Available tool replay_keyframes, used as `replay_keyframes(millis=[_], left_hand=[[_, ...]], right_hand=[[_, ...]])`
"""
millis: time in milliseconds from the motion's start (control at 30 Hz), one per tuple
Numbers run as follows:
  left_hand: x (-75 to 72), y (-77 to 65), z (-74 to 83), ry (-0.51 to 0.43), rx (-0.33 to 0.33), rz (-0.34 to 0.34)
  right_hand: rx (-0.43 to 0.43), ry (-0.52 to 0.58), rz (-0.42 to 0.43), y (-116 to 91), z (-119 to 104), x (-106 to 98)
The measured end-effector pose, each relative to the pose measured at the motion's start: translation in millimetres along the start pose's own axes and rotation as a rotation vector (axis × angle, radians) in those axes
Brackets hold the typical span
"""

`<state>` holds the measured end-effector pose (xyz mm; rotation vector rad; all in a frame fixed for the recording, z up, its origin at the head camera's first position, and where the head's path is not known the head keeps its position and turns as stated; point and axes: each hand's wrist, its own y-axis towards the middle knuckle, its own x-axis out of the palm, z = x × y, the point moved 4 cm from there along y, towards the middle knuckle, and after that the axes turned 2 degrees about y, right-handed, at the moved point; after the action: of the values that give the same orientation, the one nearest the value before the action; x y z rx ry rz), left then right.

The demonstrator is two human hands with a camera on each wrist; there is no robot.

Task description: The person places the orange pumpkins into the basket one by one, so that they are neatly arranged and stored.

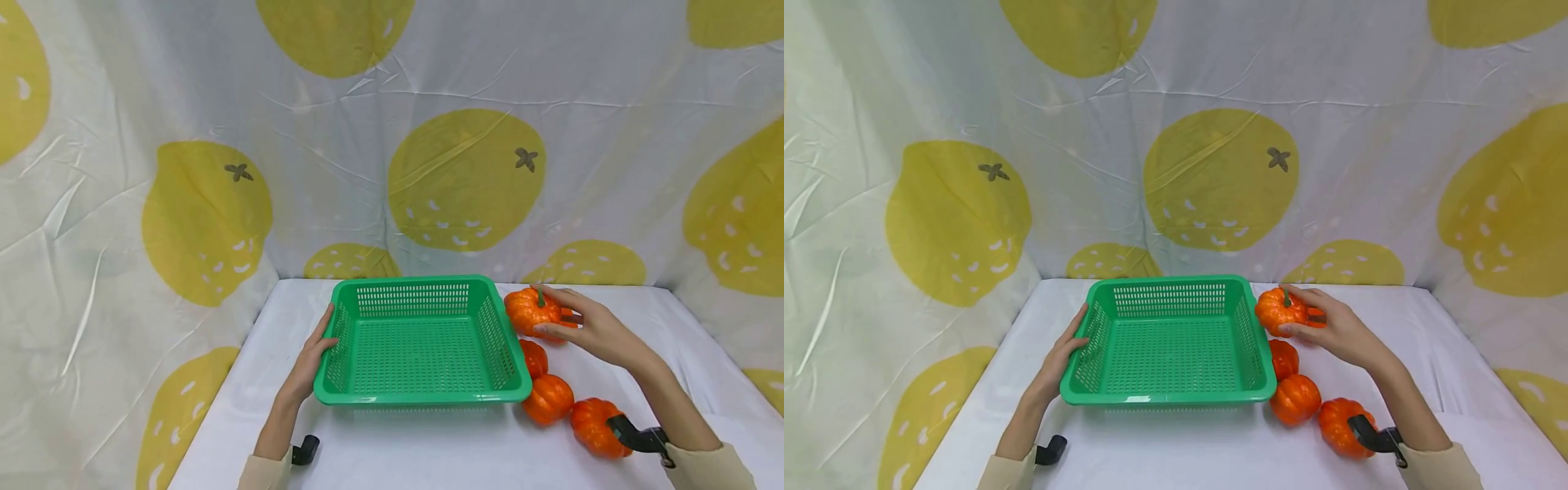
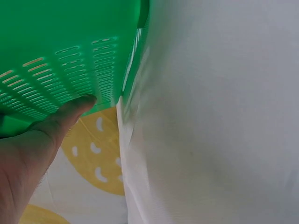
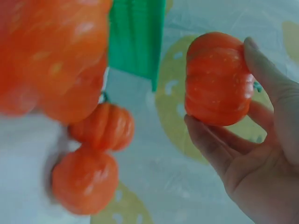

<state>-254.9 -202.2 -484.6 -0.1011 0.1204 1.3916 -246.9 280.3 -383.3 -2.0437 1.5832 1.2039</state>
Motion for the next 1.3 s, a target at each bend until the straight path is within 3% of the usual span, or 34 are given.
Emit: replay_keyframes(millis=[267,767,1000,1300], left_hand=[[-0.4,-0.2,-1.1,-0.012,0.001,-0.003],[-0.9,-0.3,-2.7,-0.004,-0.003,-0.003],[-1.1,2.8,-1.6,-0.013,0.005,-0.001],[-0.3,0.6,-1.4,-0.015,0.001,0.006]], right_hand=[[-0.060,0.128,-0.122,44.8,-36.5,21.1],[-0.128,0.164,-0.273,111.8,-85.2,84.3],[-0.158,0.262,-0.367,137.1,-98.7,118.3],[-0.166,0.237,-0.486,161.6,-110.9,167.1]])
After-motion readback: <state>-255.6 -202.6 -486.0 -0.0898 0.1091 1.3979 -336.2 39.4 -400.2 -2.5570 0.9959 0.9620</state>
